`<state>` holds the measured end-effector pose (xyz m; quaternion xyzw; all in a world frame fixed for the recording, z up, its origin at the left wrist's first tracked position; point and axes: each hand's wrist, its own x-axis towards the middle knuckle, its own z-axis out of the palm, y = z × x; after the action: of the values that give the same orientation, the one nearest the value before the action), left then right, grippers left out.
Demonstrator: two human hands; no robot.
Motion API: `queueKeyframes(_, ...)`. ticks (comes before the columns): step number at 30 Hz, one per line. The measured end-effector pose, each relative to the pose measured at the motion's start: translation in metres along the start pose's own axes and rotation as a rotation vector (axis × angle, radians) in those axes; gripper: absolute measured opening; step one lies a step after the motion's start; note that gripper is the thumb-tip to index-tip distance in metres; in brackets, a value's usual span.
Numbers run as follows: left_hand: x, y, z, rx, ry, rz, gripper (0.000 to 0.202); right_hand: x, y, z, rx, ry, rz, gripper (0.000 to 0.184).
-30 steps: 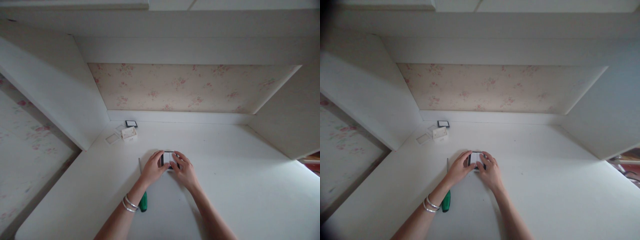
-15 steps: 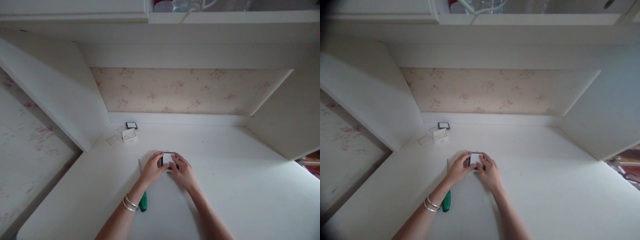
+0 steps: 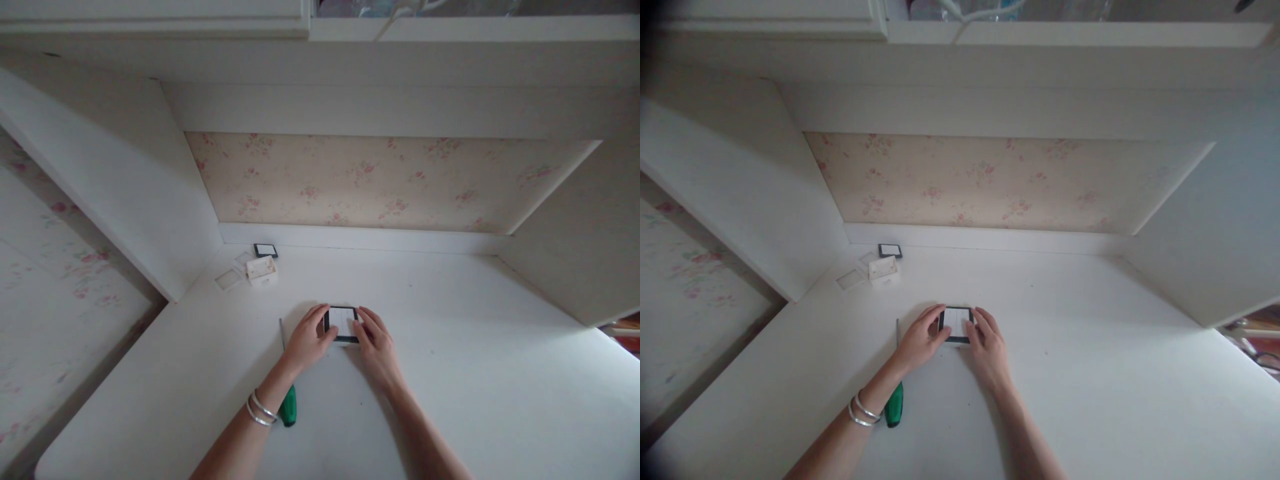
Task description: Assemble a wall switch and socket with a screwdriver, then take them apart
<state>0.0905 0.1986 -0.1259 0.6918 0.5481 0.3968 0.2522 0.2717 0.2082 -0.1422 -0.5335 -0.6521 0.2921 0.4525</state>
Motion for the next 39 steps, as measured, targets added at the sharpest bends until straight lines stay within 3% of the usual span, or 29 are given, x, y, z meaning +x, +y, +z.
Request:
queueKeyframes(21,0.002,-0.005,0.0,-0.014,0.013,-0.03,0.035,0.001,0.004,0.0,-0.031,-0.013,-0.03,0.042)
queueKeyframes(28,0.005,-0.003,-0.002,-0.089,0.08,-0.031,0.028,0.004,0.005,-0.002,0.01,0.009,0.011,0.04)
queueKeyframes(33,0.009,-0.002,-0.014,-0.074,0.139,-0.018,0.024,0.005,0.009,-0.003,0.014,0.059,0.133,0.039)
queueKeyframes(39,0.011,-0.022,-0.049,0.024,0.204,-0.105,0.024,0.005,0.013,0.0,0.072,0.06,0.171,0.041)
